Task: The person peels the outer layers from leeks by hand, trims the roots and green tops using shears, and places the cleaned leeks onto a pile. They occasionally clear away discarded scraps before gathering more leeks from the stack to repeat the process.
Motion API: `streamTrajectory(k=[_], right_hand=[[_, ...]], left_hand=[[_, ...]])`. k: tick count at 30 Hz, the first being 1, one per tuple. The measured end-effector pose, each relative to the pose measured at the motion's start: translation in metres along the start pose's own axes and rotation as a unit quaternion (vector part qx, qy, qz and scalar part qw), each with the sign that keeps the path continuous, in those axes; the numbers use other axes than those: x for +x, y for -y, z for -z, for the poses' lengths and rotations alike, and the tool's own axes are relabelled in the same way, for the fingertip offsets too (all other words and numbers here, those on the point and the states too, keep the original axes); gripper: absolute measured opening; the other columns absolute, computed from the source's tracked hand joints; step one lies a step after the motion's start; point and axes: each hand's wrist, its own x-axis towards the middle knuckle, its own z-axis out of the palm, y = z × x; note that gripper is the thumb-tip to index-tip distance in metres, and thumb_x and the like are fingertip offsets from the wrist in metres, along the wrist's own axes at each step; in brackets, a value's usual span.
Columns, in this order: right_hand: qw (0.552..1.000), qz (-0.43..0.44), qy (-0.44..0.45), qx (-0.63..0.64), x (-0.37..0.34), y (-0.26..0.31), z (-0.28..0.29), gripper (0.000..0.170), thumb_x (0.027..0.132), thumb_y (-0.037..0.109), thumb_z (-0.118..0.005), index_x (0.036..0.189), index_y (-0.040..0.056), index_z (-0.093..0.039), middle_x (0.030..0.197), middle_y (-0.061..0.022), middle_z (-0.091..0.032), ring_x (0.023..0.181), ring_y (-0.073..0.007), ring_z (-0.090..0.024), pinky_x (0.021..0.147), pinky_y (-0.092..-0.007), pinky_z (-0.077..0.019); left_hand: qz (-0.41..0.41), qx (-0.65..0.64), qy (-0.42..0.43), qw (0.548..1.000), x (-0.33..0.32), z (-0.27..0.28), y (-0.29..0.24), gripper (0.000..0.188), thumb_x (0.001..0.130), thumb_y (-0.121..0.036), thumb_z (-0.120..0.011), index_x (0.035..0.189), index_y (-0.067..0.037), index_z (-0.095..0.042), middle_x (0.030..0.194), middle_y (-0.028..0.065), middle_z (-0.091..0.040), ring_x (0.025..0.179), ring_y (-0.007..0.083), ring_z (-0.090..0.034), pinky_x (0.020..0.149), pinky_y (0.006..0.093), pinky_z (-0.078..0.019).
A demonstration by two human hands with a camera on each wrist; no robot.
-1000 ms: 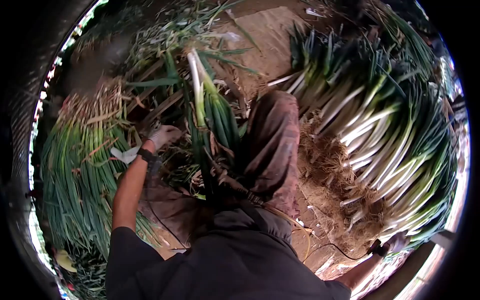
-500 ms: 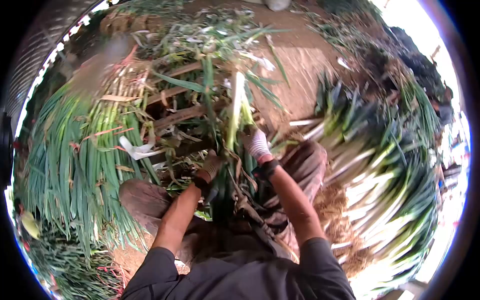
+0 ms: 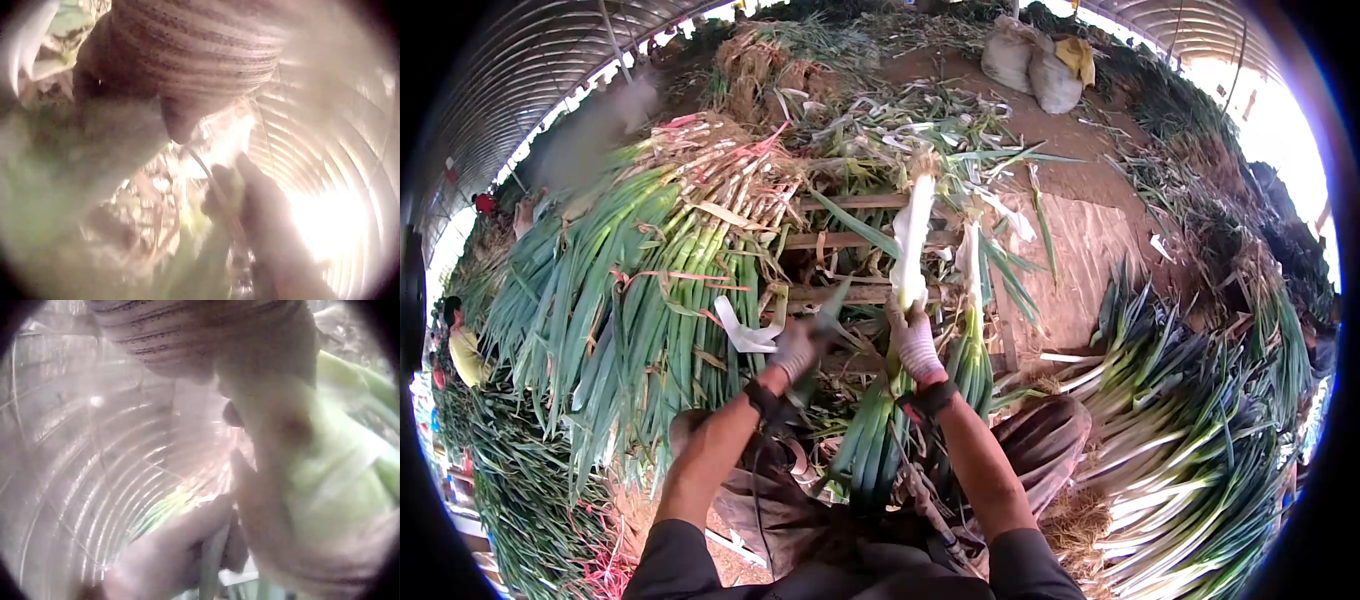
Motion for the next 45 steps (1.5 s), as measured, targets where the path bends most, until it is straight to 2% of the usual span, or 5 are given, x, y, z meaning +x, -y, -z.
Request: streamTrajectory(k=[5, 17, 24, 27, 45], right_hand=[[0.982, -0.126, 0.109, 0.086, -0.011, 0.027, -0.023, 0.041, 0.100, 0.043, -0.056, 0.095, 0.0021, -0.060, 0.069, 0.0017, -0.054, 0.053, -0.0081, -0.049, 0.046, -0.0256, -0.0401], [0.899, -0.140, 0.301, 0.287, -0.038, 0.063, -0.015, 0.046, 0.100, 0.048, -0.051, 0.097, 0.0028, -0.057, 0.066, -0.0031, -0.054, 0.044, -0.0154, -0.052, 0.040, -0.0291, -0.0426], [0.910, -0.151, 0.318, 0.219, -0.054, 0.070, -0.006, 0.038, 0.100, 0.040, -0.055, 0.097, 0.0029, -0.056, 0.065, -0.0010, -0.053, 0.045, -0.0133, -0.051, 0.040, -0.0280, -0.0423], [0.963, -0.147, 0.179, 0.141, -0.053, 0.075, 0.016, 0.031, 0.099, 0.034, -0.058, 0.094, 0.0031, -0.061, 0.069, -0.0025, -0.061, 0.044, -0.0122, -0.051, 0.040, -0.0280, -0.0490], [0.875, -0.236, -0.094, -0.413, 0.057, -0.100, 0.149, 0.055, 0.069, 0.044, -0.074, 0.101, -0.0002, -0.072, 0.089, -0.0201, -0.072, 0.086, -0.0322, -0.072, 0.079, -0.0398, -0.0547]], left_hand=[[0.111, 0.166, 0.009, 0.980, 0.069, 0.085, -0.051, 0.112, 0.070, -0.066, -0.076, 0.149, -0.001, -0.031, 0.126, 0.0294, -0.059, 0.095, 0.0327, -0.067, 0.090, 0.0383, -0.0534], [-0.025, -0.378, 0.119, 0.918, 0.123, 0.096, -0.094, 0.028, 0.086, -0.026, -0.075, 0.100, -0.006, -0.061, 0.064, -0.0005, -0.059, 0.048, 0.0089, -0.055, 0.042, 0.0213, -0.0370], [-0.055, 0.117, -0.322, 0.938, 0.210, 0.170, -0.045, 0.022, 0.093, -0.013, -0.055, 0.103, 0.002, -0.068, 0.077, 0.0102, -0.069, 0.056, 0.0175, -0.062, 0.049, 0.0339, -0.0480], [0.046, -0.360, -0.483, 0.797, 0.190, 0.242, -0.072, 0.015, 0.093, -0.014, -0.060, 0.095, -0.002, -0.069, 0.082, 0.0101, -0.071, 0.060, 0.0194, -0.065, 0.056, 0.0337, -0.0528], [0.054, -0.113, 0.178, 0.976, 0.030, -0.050, 0.027, 0.050, 0.081, -0.028, -0.078, 0.119, 0.001, -0.060, 0.100, 0.0167, -0.068, 0.085, 0.0260, -0.068, 0.076, 0.0358, -0.0545]])
